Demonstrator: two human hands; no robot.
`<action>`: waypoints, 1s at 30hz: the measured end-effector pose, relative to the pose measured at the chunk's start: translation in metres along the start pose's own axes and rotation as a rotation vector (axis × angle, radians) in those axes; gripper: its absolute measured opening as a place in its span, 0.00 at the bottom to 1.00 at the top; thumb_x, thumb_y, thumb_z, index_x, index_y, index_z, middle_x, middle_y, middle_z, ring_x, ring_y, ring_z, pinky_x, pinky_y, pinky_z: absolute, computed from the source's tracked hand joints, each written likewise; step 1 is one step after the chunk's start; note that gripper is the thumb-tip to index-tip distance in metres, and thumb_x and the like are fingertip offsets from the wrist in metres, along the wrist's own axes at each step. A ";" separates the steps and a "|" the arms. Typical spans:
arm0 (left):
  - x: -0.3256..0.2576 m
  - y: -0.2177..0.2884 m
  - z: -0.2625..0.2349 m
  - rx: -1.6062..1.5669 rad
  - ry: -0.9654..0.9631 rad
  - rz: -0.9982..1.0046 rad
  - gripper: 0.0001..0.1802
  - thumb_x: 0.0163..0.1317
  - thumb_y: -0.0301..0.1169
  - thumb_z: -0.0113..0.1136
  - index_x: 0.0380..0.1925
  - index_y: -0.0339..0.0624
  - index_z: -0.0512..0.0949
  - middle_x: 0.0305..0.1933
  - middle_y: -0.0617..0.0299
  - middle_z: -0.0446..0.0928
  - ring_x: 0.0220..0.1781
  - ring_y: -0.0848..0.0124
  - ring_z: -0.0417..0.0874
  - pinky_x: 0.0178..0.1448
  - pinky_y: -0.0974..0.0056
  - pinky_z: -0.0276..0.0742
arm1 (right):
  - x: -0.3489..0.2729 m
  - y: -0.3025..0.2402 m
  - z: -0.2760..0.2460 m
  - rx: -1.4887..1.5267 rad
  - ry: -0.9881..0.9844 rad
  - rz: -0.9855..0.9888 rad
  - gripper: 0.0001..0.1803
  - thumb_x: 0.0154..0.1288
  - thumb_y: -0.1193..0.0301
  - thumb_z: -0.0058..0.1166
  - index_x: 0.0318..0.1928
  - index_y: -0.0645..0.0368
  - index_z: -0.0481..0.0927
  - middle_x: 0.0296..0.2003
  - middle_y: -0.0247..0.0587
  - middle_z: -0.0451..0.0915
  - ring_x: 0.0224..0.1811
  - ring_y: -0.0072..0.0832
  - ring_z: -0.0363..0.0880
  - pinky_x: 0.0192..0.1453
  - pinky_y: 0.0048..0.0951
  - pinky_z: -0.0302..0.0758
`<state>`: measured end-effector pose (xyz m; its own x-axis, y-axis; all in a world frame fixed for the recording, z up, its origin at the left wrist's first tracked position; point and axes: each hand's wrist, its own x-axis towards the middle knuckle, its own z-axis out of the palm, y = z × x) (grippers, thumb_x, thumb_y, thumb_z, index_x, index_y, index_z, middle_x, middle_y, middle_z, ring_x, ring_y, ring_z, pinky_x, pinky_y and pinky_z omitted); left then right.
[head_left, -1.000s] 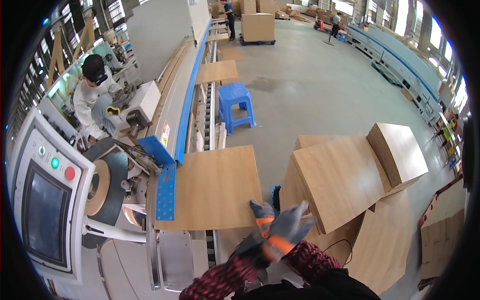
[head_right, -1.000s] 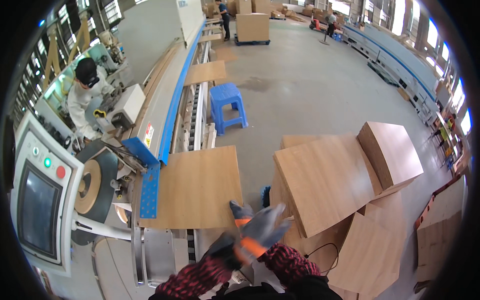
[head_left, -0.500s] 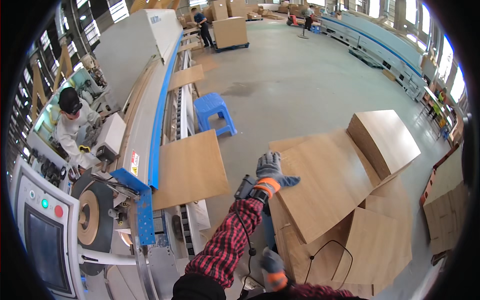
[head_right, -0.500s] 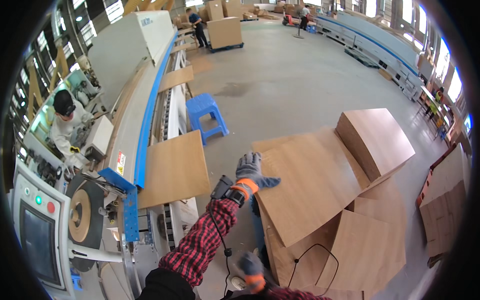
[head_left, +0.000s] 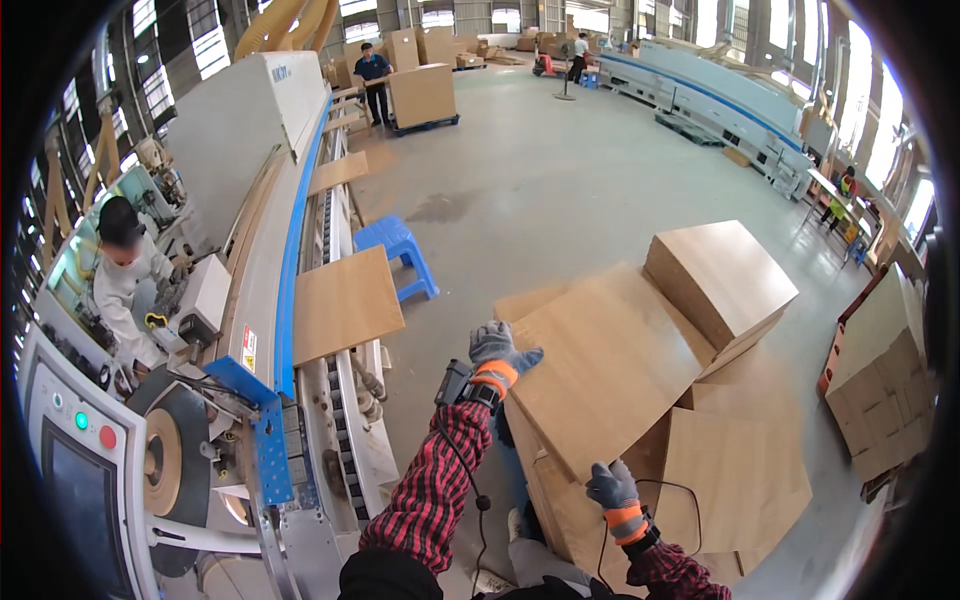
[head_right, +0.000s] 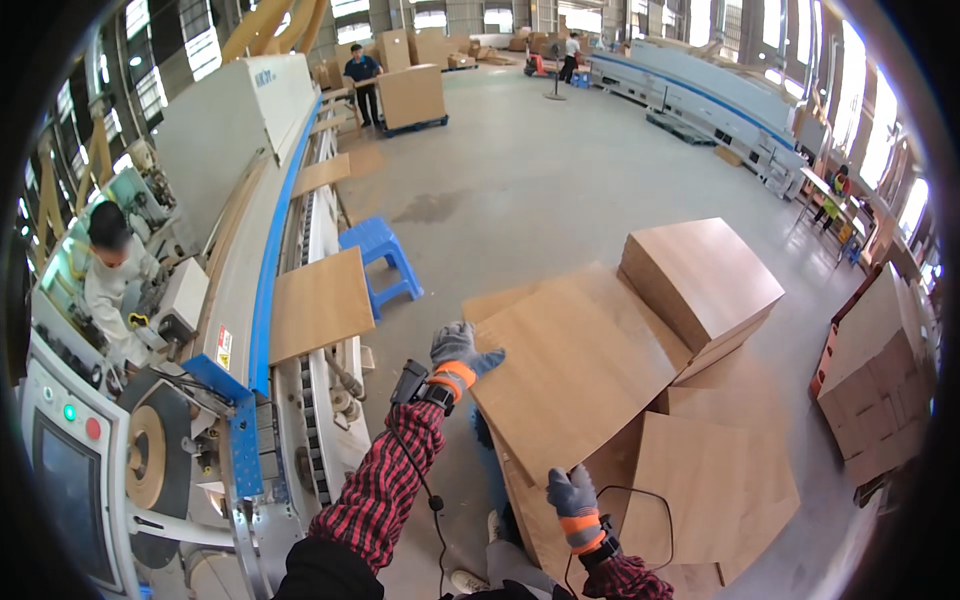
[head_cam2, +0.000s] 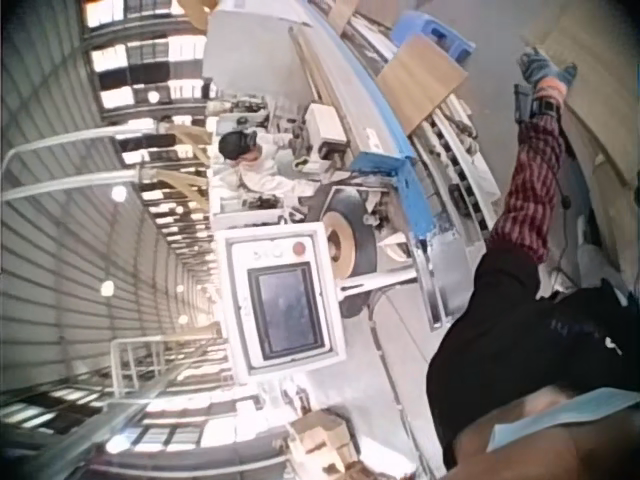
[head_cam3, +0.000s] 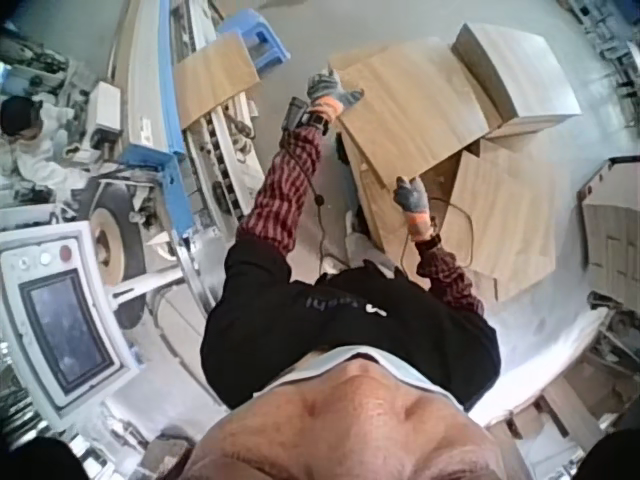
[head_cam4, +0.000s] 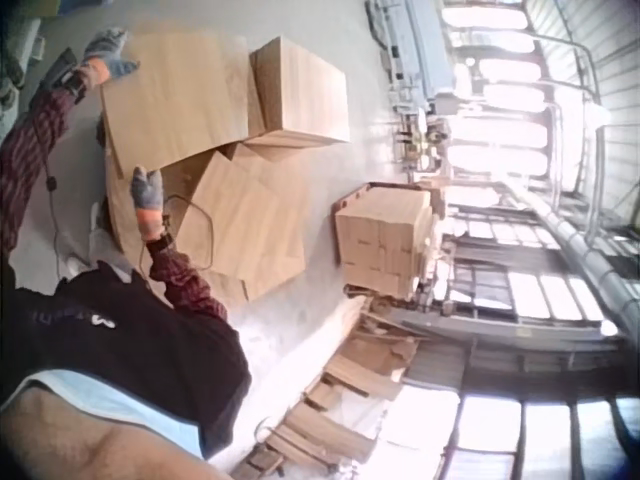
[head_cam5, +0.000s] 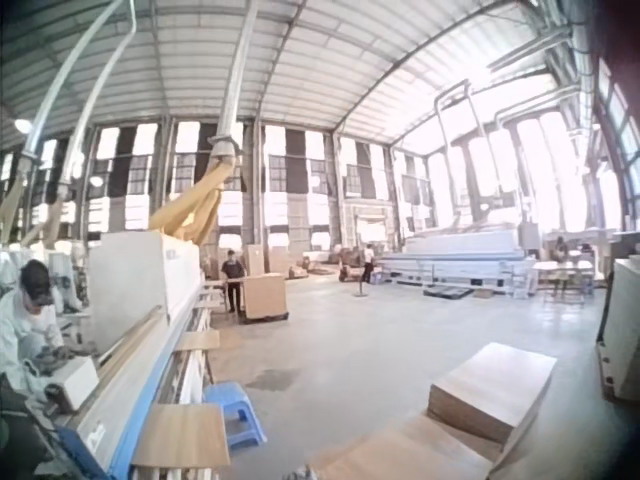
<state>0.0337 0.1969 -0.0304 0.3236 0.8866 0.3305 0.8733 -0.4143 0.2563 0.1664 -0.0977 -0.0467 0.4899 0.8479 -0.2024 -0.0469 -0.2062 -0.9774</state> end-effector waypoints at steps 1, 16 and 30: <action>0.007 0.014 -0.005 -0.090 -0.205 -0.023 0.42 0.38 0.65 0.57 0.44 0.39 0.74 0.48 0.48 0.72 0.52 0.54 0.69 0.53 0.55 0.64 | -0.001 -0.002 -0.006 -0.080 -0.008 -0.043 0.14 0.57 0.64 0.54 0.27 0.62 0.70 0.22 0.38 0.72 0.20 0.26 0.74 0.22 0.26 0.71; -0.062 0.043 0.014 -0.337 0.303 -0.445 0.49 0.43 0.57 0.61 0.57 0.32 0.60 0.59 0.36 0.58 0.62 0.46 0.59 0.64 0.52 0.55 | 0.171 -0.066 -0.122 -1.083 0.556 -0.678 0.24 0.57 0.59 0.49 0.49 0.64 0.71 0.52 0.55 0.68 0.52 0.49 0.68 0.57 0.40 0.64; -0.214 -0.023 -0.017 -1.389 0.025 -0.974 0.24 0.56 0.42 0.59 0.44 0.32 0.73 0.43 0.59 0.75 0.44 0.71 0.74 0.50 0.66 0.70 | 0.170 -0.050 -0.098 -1.106 0.318 -0.310 0.26 0.44 0.50 0.60 0.30 0.62 0.75 0.33 0.53 0.75 0.39 0.47 0.73 0.44 0.41 0.68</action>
<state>-0.0616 0.0135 -0.0919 -0.1185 0.9048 -0.4090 -0.2287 0.3759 0.8980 0.3368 0.0088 -0.0262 0.5490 0.8090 0.2099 0.8112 -0.4553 -0.3668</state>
